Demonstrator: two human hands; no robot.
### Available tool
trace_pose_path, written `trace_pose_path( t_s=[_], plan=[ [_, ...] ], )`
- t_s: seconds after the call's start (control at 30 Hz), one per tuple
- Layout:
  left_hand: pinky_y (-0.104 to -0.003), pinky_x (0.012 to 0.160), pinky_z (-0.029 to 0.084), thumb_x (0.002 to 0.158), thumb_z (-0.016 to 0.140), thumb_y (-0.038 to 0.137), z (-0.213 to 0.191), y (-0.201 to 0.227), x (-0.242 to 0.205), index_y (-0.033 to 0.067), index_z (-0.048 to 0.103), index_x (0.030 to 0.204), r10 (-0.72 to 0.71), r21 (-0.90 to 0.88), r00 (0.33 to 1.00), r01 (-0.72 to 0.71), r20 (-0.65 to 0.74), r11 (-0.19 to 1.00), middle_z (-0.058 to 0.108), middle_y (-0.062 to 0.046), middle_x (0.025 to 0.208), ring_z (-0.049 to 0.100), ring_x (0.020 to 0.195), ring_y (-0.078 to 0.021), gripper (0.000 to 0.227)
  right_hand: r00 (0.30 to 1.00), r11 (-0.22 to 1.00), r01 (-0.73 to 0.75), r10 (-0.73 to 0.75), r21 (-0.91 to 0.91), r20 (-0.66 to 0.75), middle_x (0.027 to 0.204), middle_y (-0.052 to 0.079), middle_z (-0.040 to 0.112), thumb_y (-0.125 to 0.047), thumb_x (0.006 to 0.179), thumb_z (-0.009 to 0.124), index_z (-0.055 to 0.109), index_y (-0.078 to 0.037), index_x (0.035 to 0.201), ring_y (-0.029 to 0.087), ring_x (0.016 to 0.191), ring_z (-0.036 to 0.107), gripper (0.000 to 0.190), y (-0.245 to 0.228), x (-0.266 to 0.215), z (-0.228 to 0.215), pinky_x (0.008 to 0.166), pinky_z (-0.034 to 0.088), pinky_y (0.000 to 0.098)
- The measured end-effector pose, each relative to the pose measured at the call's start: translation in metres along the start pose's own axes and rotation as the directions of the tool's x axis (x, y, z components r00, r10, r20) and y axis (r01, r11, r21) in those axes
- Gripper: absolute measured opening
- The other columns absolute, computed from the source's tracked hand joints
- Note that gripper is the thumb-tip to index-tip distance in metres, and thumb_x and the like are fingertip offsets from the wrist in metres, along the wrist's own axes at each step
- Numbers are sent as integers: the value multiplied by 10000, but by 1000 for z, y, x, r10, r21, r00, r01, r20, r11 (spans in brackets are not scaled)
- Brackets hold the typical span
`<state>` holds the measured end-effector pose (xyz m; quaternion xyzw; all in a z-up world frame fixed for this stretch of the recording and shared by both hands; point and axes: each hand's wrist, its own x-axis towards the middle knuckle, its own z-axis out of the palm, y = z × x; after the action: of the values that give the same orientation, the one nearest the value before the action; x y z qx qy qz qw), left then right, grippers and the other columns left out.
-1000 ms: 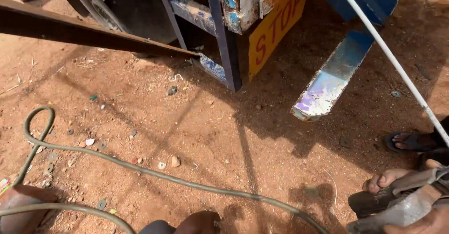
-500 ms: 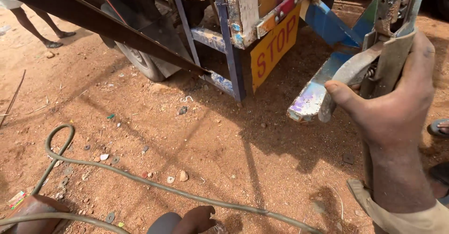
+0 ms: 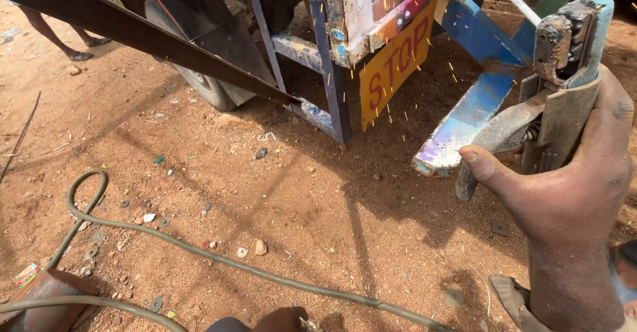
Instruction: The person welds a metal bar to the back of a truck, then inserts a new welding rod into the holder and continues welding.
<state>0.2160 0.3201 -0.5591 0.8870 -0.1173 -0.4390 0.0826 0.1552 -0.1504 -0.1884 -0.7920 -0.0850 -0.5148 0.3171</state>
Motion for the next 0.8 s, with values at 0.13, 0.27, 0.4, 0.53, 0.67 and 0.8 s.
trace_pose_path(
  t_s=[0.13,0.27,0.4,0.53,0.67,0.8],
  plan=[
    [-401,1112,511,996,669,325,-15,23,-23,143,646,1328,11,-60,1000,-12,-18,998,744,-99,1193,695,1192,-220,379,1000,999,19,-19,-31,-8,1323,166,573,-317,941,969,298,-20,1592,228,1249,684,981,-3,-1,1,1047,610,343],
    [-420,1141,478,1005,673,321,-15,14,-3,148,626,1363,-26,-57,997,30,68,998,732,-94,1210,672,1209,-221,400,1000,999,-7,7,-35,-22,1344,171,577,-288,942,984,311,-18,1592,239,1239,675,974,-8,3,3,1070,633,349],
    [-403,1132,492,1006,656,317,-20,28,-16,131,628,1358,-12,-53,999,14,42,999,755,-117,1166,702,1182,-216,400,1000,999,-26,25,-25,-14,1332,162,578,-276,941,982,313,-14,1590,236,1231,678,968,-8,0,4,1080,653,348],
    [-412,1137,488,1021,654,321,-24,34,-29,128,615,1372,-9,-52,998,12,55,999,734,-108,1181,695,1196,-220,402,1000,997,-27,28,79,-13,1312,128,556,-282,974,964,318,-25,1589,208,1209,652,928,-6,3,5,1085,641,336],
    [-412,1147,467,1021,641,322,-24,36,-34,154,629,1357,-35,-26,999,36,37,999,741,-84,1168,686,1210,-204,376,994,965,-103,107,243,-7,1225,85,545,-319,976,932,364,-17,1525,183,1171,661,846,-10,0,7,1055,602,321],
    [-414,1140,476,1030,636,340,-15,17,-15,169,640,1349,-19,-35,999,20,36,999,726,-73,1192,679,1213,-215,362,988,954,-149,153,259,5,1144,69,557,-380,964,909,401,0,1463,189,1125,682,807,-3,2,4,1043,603,322]
  ],
)
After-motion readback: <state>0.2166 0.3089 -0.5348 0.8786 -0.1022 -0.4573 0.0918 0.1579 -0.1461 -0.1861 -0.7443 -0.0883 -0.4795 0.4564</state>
